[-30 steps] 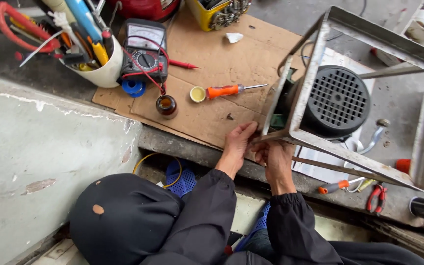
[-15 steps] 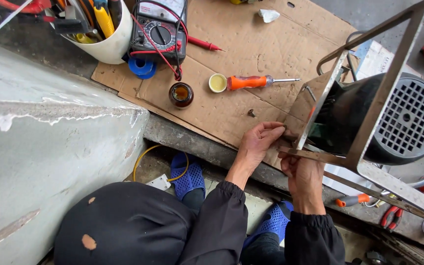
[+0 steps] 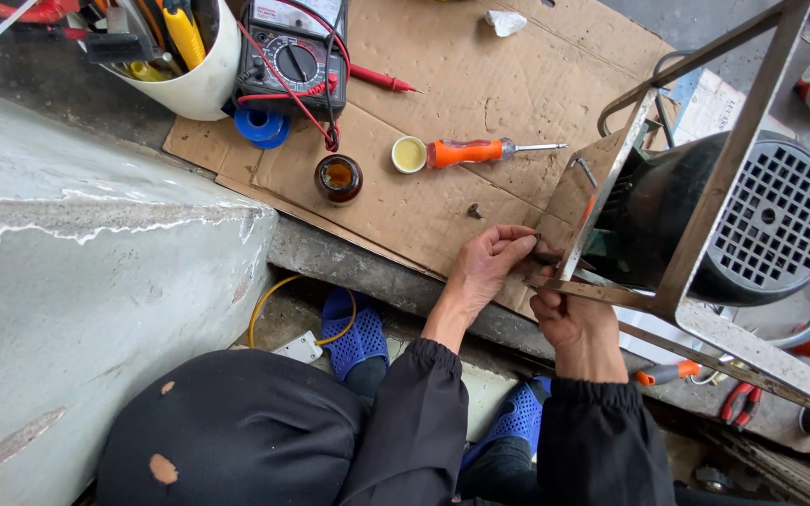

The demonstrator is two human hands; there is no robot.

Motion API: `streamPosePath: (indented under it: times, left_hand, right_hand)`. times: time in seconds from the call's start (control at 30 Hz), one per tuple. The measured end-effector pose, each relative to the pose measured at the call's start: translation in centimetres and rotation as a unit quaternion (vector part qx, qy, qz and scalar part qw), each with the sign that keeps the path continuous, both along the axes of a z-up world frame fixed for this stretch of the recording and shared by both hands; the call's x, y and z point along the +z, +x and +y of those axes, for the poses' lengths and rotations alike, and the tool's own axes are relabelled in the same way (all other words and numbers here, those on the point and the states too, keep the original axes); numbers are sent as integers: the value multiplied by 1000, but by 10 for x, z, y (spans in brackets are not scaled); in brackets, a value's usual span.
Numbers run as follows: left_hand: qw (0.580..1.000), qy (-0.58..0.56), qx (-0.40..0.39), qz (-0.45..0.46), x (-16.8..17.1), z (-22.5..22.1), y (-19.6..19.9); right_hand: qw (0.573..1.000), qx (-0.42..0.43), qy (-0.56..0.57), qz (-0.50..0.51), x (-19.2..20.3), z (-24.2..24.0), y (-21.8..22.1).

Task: Mounting an electric motor into a metal frame using a screwdriver and pliers to secure fasteners.

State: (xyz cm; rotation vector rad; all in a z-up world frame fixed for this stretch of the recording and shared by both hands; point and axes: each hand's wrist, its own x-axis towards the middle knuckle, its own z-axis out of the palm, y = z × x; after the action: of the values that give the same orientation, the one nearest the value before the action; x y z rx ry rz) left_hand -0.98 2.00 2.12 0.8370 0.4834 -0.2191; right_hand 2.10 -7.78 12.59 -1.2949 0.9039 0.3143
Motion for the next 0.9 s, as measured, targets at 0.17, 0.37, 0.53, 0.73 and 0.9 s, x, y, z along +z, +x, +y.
streamPosePath:
  times: [0.17,0.37,0.53,0.73,0.9]
  left_hand:
    - [997,-63,22,29,29,9,-3]
    - [996,-81,15,42,7,4,-3]
    - [995,-88,14,47,19,9,-2]
    - [995,-87,-3,47,11,10,-1]
    - [996,-82,6,44,13,12,-1]
  right_hand:
    - [995,-36,73,53,-30,-32,8]
    - [983,-94,126,97,-75,-63,12]
    - [979,-106,131,113,-73,-65,13]
    - [974,-133,146,112,-84,-67,12]
    - [976,-128,132,113,-65,-51,12]
